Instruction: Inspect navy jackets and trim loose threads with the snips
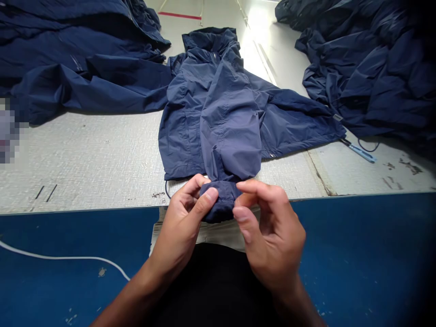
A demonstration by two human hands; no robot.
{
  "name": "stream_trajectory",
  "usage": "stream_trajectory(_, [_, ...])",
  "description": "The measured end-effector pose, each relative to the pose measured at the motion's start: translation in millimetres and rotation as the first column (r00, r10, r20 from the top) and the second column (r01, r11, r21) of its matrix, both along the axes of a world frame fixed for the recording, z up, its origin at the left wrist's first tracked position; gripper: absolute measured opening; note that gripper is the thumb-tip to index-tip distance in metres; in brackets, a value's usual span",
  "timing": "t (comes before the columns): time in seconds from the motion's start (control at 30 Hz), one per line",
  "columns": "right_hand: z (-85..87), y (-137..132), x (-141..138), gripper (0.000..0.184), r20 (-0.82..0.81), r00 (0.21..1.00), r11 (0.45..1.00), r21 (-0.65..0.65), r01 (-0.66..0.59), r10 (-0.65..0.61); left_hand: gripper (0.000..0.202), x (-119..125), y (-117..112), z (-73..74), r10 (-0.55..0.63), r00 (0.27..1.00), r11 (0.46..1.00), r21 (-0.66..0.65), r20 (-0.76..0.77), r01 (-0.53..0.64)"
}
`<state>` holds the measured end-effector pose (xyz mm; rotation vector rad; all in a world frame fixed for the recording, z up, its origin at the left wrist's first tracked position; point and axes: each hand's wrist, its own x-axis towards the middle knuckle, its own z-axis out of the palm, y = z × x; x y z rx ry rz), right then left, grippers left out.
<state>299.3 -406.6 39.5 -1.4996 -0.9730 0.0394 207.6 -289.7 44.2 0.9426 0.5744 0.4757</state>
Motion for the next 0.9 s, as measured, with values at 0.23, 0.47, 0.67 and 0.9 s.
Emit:
stream_trajectory(0.23, [-0.8,5.4,8.8,0.015,0.076,0.996,0.996,-0.084,-0.042,0.049,0.028,-0.3,-3.3,-6.6,0.003,1.0,0.999,-0.039,-0.001,-0.003])
stream_trajectory(0.47, [-3.1,3.3,8.8,0.017,0.212,0.977,0.995,-0.096,-0.004,0.025,0.03,0.6,-5.4,-8.8,0.02,0.999,0.999,0.04,-0.032,-0.019])
stream_trajectory(0.67, [-12.3,3.8,6.7,0.026,0.404,0.914,0.995,-0.053,0.079,-0.051,0.029,1.0,-6.4,-9.8,0.003,1.0,1.0,0.021,-0.028,-0.003])
stream_trajectory(0.9, [-19.0,-0.7,3.2,0.017,0.038,0.999,0.999,0.026,-0.027,0.026,0.028,-0.3,-5.5,-10.2,-0.027,1.0,0.999,-0.019,-0.004,0.027])
